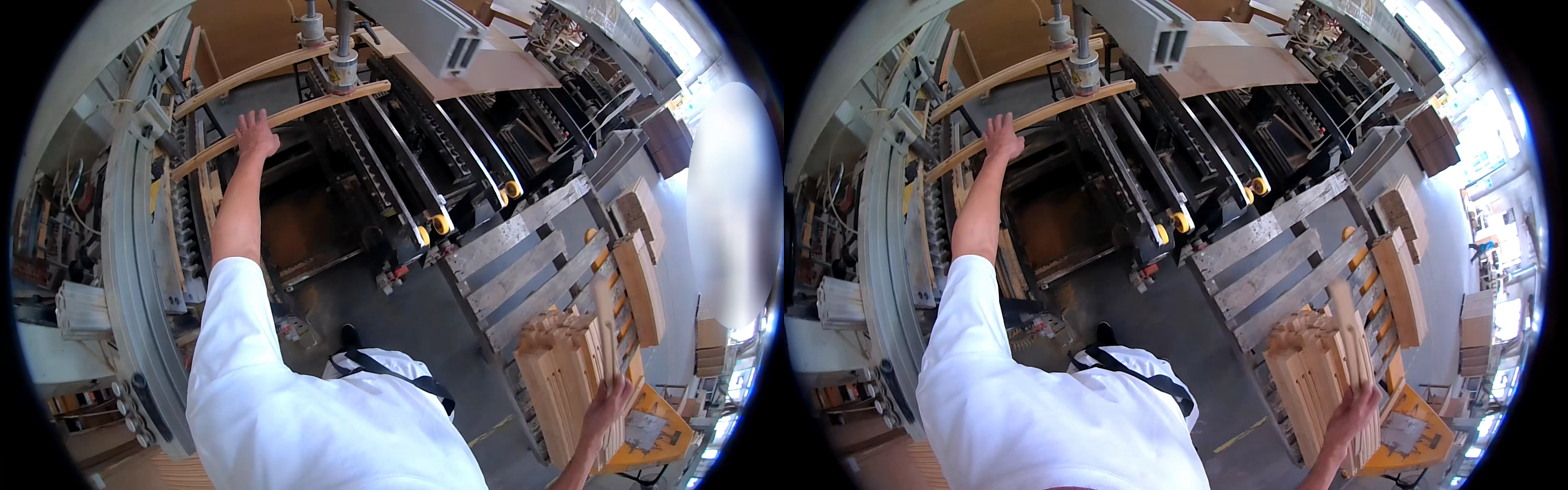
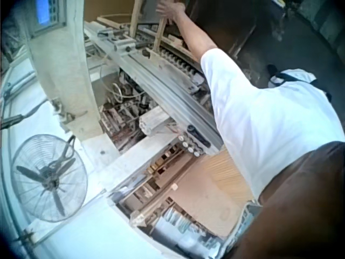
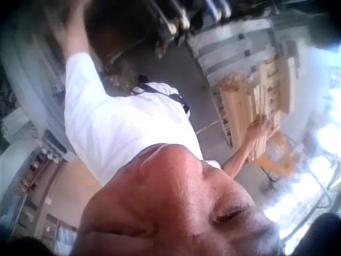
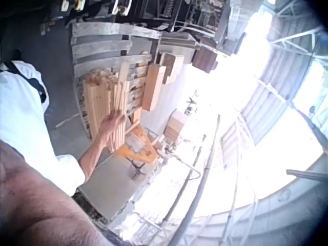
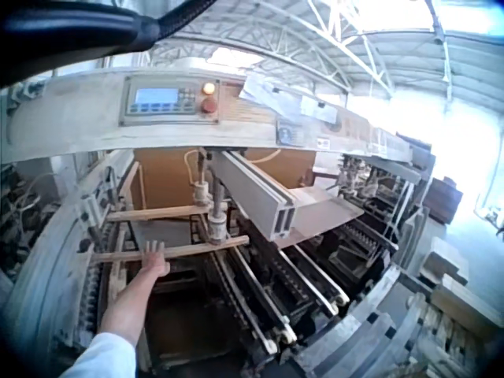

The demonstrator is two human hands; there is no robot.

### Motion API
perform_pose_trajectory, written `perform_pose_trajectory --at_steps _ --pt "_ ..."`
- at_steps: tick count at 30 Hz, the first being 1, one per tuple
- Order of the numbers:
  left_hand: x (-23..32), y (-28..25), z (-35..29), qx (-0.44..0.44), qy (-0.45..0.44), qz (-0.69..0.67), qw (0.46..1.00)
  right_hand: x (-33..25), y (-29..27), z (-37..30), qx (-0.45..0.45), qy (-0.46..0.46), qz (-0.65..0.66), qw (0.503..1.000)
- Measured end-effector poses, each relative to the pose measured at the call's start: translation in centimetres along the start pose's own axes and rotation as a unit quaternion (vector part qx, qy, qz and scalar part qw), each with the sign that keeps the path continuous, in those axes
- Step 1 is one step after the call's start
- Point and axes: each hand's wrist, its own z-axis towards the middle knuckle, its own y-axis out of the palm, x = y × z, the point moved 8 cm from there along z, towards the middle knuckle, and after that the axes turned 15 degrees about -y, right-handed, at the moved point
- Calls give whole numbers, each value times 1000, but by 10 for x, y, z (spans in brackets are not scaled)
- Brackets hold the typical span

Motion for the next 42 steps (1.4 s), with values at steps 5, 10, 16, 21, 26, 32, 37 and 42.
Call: perform_pose_trajectory --at_steps 5,10,16,21,26,32,37,42 --pt "12 0 -15 -11 86 -49 995 -157 -1 135 1 -208 44 977" --pt "20 -25 -118 -192 76 -165 964 -288 68 248 11 -396 201 896" --pt "19 -79 -284 -301 97 -242 917 -474 141 327 3 -562 333 757" --pt "-18 -107 -364 -400 33 -234 886 -639 184 343 19 -665 365 651" --pt "-72 -151 -398 -409 -108 -199 884 -751 218 341 38 -695 371 614" --pt "-149 -186 -473 -340 -323 -247 848 -799 263 401 112 -645 333 679" --pt "-179 -215 -535 -283 -509 -257 771 -809 261 412 63 -621 330 708" --pt "-207 -198 -605 -235 -569 -260 744 -824 255 405 62 -624 309 715"
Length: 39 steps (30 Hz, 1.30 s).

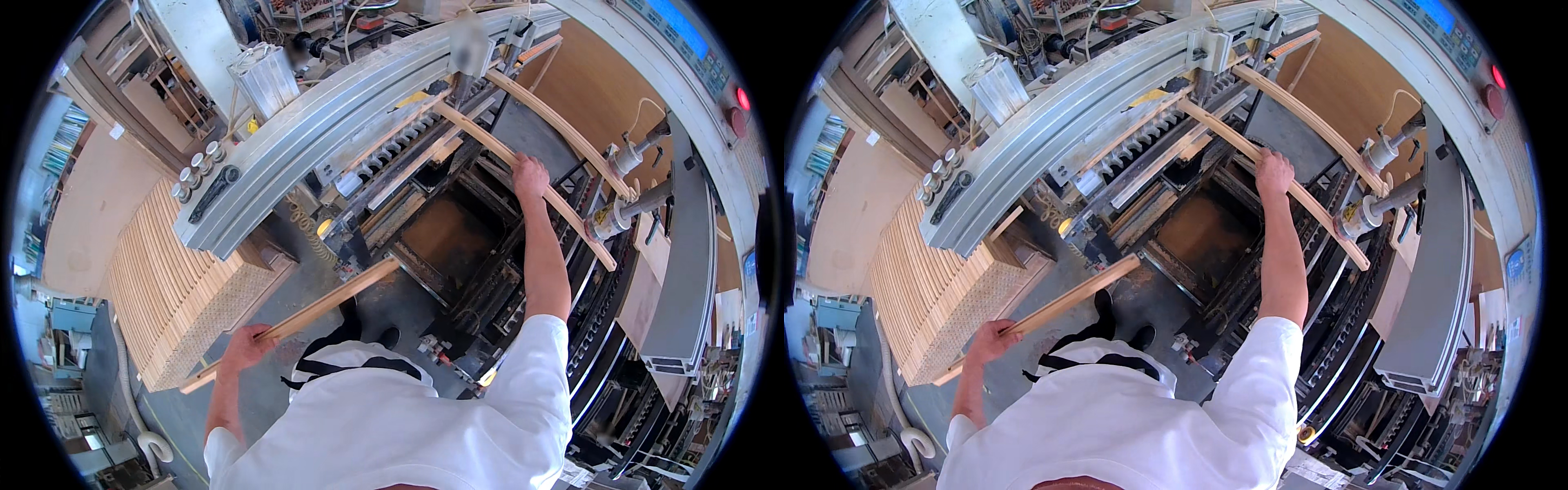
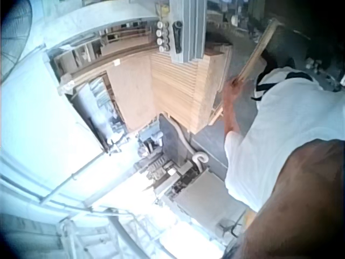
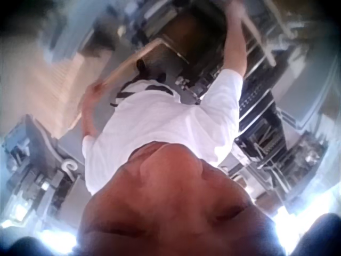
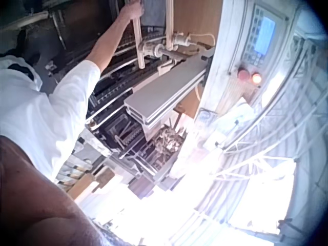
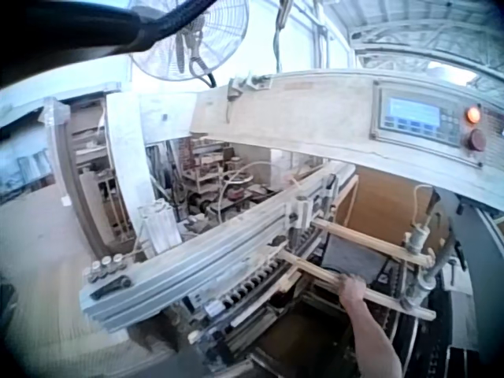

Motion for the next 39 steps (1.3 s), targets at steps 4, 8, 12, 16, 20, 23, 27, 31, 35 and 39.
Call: perform_pose_trajectory --at_steps 4,8,12,16,20,23,27,31,35,39 --pt "-46 7 1 -3 -40 -41 998 -3 0 4 -4 -9 16 1000" --pt "-91 6 -10 13 -68 -157 985 -1 1 2 -13 5 -1 1000" --pt "-130 -5 -34 -31 -97 -262 960 -2 -1 4 -25 14 -15 999" --pt "-209 -33 -51 -28 -121 -238 963 3 -2 8 -71 52 -36 995" --pt "-275 -67 -101 9 -175 -167 970 -33 -23 18 -84 74 -22 993" --pt "-322 -103 -107 71 -159 -105 979 -43 -36 8 87 7 115 989" --pt "-390 -145 -103 128 -135 -431 883 -156 -63 -14 157 -7 293 943" --pt "-447 -222 -62 321 -140 -462 814 -302 -78 -62 146 -62 416 896" --pt "-558 -303 0 427 -246 -356 794 -427 -50 -119 62 -69 490 867" --pt "-579 -359 59 431 -321 -300 788 -500 -20 -189 -47 -20 509 859"
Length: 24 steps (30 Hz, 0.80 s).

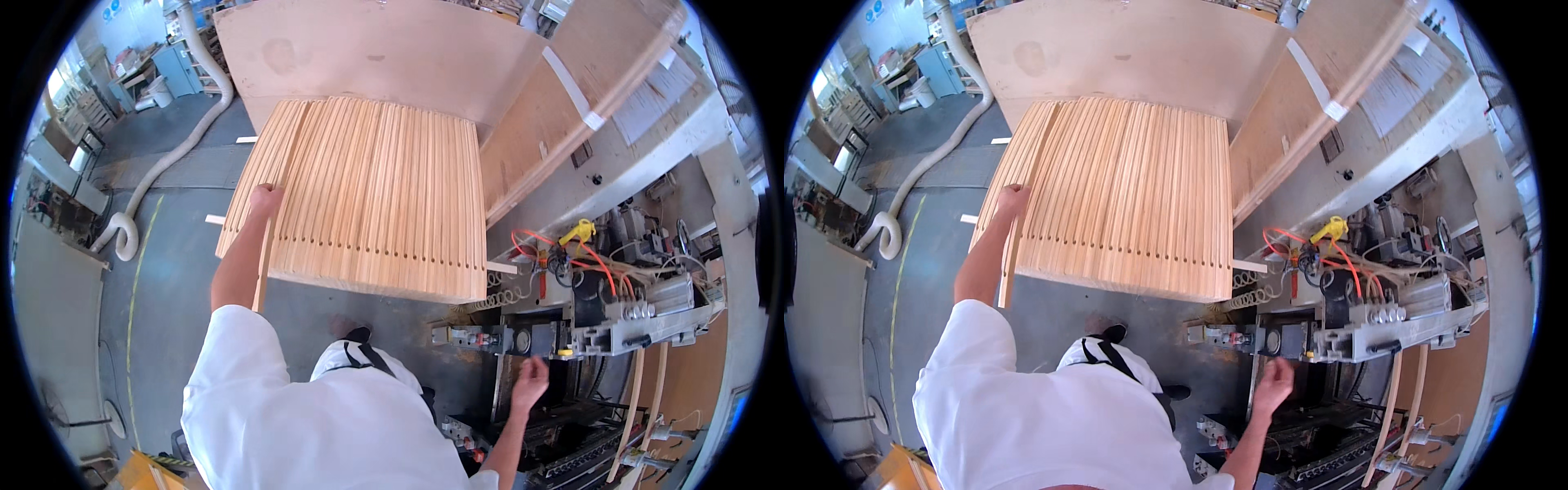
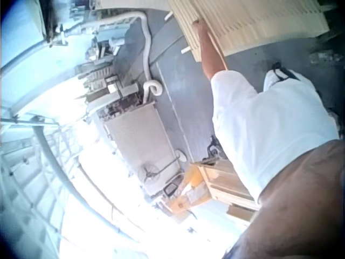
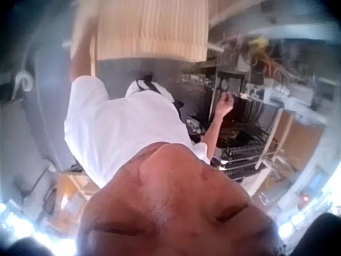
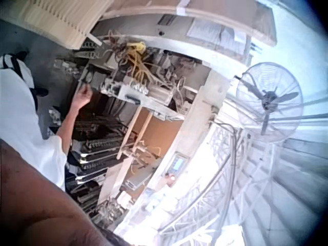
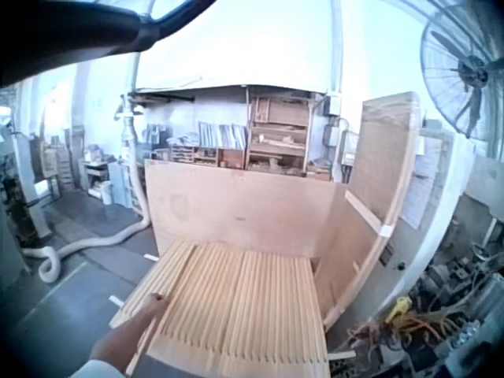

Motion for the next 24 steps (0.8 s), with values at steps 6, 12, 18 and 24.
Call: perform_pose_trajectory --at_steps 6,12,18,24 --pt "23 31 68 -4 -35 57 998 -61 44 -73 -119 14 -147 982" --pt "59 72 99 15 -1 67 998 -60 13 -121 -58 91 -179 978" --pt "62 65 164 152 211 129 957 -49 -5 -160 -36 71 -192 978" --pt "142 122 -43 -2 402 -86 912 -133 -71 -228 106 116 -290 944"
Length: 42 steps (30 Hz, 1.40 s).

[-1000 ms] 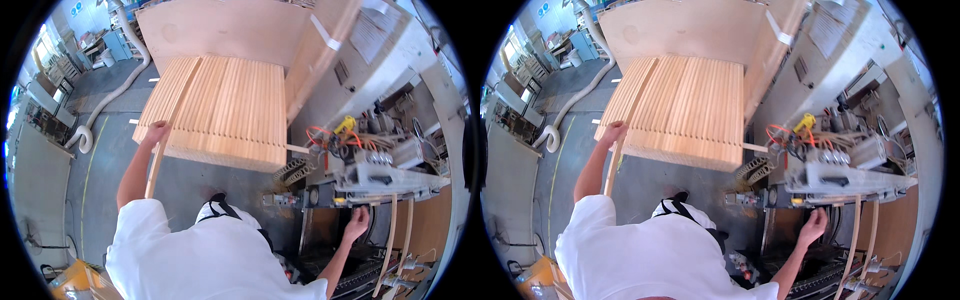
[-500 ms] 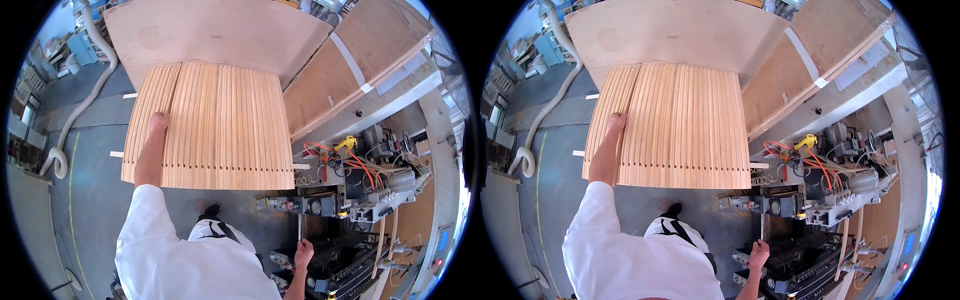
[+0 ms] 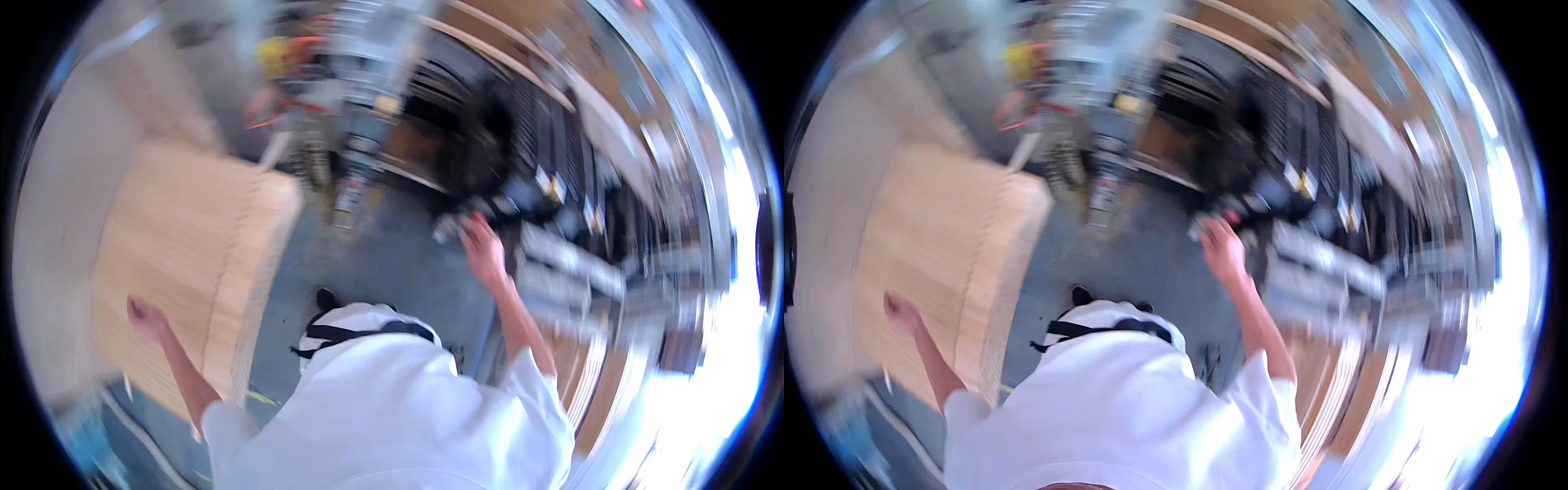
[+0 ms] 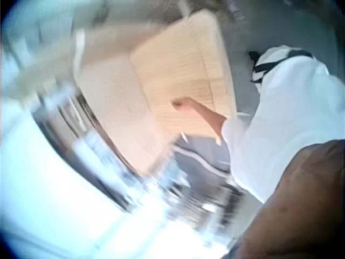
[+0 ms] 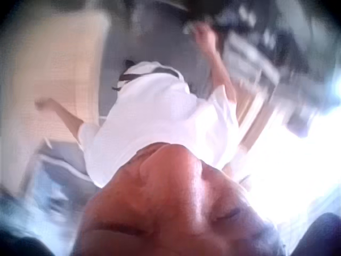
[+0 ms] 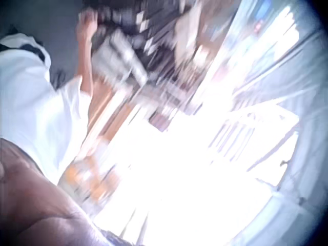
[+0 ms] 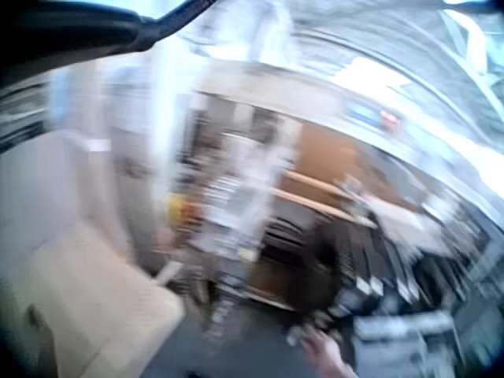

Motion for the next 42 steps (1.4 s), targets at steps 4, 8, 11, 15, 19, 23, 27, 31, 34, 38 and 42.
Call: perform_pose_trajectory --at_steps 4,8,11,15,19,23,27,31,34,38,42 --pt "179 53 -157 -244 96 -133 956 14 -108 -63 128 103 -38 986" --pt "288 108 -331 -483 209 -213 823 28 -206 -187 216 191 -215 933" --pt "362 117 -444 -582 302 -194 730 18 -263 -296 205 280 -349 871" --pt "441 135 -532 -603 389 -181 673 -19 -293 -427 177 426 -455 761" --pt "492 207 -580 -594 410 -177 669 -64 -284 -491 163 509 -445 718" --pt "567 253 -628 -525 465 -136 700 -87 -268 -538 146 551 -462 680" --pt "627 339 -641 -480 483 -57 731 -83 -270 -530 148 561 -455 676" --pt "694 383 -649 -446 490 -38 748 -79 -265 -532 115 570 -459 672" --pt "738 422 -651 -429 498 -24 753 -78 -266 -516 74 564 -476 671" --pt "795 477 -650 -404 532 40 744 -81 -279 -426 37 526 -512 679" --pt "842 531 -644 -374 527 98 757 -52 -308 -249 79 477 -473 737"
